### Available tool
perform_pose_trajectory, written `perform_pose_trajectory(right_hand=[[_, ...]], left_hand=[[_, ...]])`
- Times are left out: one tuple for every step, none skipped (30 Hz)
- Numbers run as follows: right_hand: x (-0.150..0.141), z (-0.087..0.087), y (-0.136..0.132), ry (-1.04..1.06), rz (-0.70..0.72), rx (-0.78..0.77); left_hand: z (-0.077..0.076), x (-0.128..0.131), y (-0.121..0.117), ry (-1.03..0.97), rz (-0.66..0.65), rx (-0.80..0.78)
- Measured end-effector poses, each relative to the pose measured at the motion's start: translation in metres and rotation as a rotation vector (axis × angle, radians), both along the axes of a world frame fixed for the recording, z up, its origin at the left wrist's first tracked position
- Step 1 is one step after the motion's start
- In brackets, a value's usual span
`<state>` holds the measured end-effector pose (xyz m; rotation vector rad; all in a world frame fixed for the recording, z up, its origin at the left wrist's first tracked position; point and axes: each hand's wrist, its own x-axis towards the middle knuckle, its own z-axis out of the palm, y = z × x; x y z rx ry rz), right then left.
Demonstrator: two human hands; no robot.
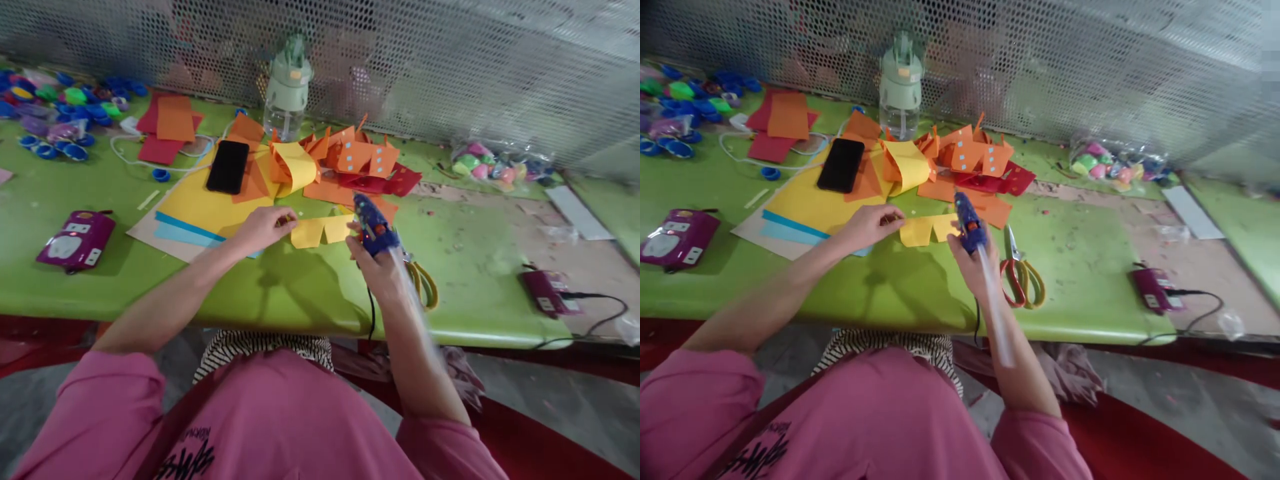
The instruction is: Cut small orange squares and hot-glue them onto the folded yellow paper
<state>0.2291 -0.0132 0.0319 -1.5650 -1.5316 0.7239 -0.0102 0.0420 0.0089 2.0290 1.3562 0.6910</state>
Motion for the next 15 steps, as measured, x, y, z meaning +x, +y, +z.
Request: perform_pose_trajectory(right_hand=[[0.002, -0.002, 0.007, -0.072, -0.030, 0.058], [0.003, -0.003, 0.013, -0.135, -0.040, 0.091], [0.004, -0.005, 0.017, -0.191, -0.042, 0.107], [0.005, -0.007, 0.020, -0.240, -0.036, 0.110], [0.007, -0.007, 0.021, -0.291, -0.032, 0.108], [0.011, -0.007, 0.022, -0.347, -0.036, 0.113], [0.016, -0.006, 0.021, -0.405, -0.049, 0.128], [0.023, -0.004, 0.020, -0.466, -0.074, 0.142], [0.033, -0.001, 0.020, -0.533, -0.105, 0.151], [0.045, 0.002, 0.021, -0.592, -0.142, 0.144], [0.059, 0.005, 0.022, -0.634, -0.173, 0.112], [0.075, 0.007, 0.025, -0.666, -0.184, 0.059], [0.091, 0.008, 0.029, -0.693, -0.200, 0.012], [0.106, 0.007, 0.034, -0.713, -0.205, -0.028], [0.121, 0.006, 0.040, -0.721, -0.208, -0.063]], left_hand=[[-0.001, 0.001, -0.002, -0.014, -0.007, 0.025], [-0.001, 0.003, -0.004, -0.023, -0.011, 0.051], [-0.002, 0.004, -0.006, -0.022, -0.016, 0.079], [-0.002, 0.005, -0.008, -0.010, -0.021, 0.106], [-0.003, 0.006, -0.010, 0.014, -0.024, 0.134], [-0.003, 0.006, -0.012, 0.048, -0.024, 0.162], [-0.003, 0.007, -0.014, 0.086, -0.021, 0.191], [-0.003, 0.008, -0.017, 0.124, -0.025, 0.220], [-0.003, 0.009, -0.021, 0.156, -0.044, 0.254], [-0.002, 0.010, -0.026, 0.181, -0.079, 0.295], [-0.001, 0.012, -0.031, 0.198, -0.138, 0.338], [-0.001, 0.014, -0.037, 0.207, -0.212, 0.384], [0.000, 0.016, -0.043, 0.205, -0.287, 0.426], [0.000, 0.017, -0.049, 0.197, -0.369, 0.450], [0.001, 0.019, -0.053, 0.188, -0.411, 0.455]])
